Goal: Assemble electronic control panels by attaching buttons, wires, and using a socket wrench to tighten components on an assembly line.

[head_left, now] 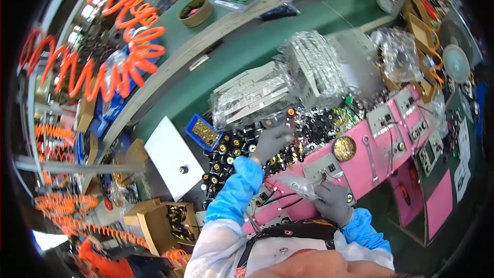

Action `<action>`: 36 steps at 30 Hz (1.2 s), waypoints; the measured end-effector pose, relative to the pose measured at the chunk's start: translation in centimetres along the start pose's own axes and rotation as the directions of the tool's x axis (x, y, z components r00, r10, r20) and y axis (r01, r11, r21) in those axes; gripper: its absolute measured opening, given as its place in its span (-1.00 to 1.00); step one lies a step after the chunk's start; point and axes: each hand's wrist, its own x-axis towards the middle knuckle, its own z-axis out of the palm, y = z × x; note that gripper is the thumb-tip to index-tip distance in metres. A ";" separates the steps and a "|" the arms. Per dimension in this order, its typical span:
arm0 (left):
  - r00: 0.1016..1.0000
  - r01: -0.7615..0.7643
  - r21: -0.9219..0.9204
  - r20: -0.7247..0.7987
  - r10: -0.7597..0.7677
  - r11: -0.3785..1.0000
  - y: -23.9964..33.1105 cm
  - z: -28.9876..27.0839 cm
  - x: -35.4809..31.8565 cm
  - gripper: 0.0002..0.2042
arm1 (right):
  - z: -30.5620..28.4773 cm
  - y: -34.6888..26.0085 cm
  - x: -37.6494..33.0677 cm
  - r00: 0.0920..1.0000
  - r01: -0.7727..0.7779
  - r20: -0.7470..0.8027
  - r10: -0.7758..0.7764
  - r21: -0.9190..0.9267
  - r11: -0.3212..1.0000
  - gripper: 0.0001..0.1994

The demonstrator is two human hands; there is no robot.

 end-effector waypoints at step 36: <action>-0.046 -0.766 0.167 -0.977 0.207 0.621 10.7 -42.0 -41.1 -0.45 | 7.8 -24.7 17.4 0.608 0.711 0.365 -0.705 0.143 0.688 -0.63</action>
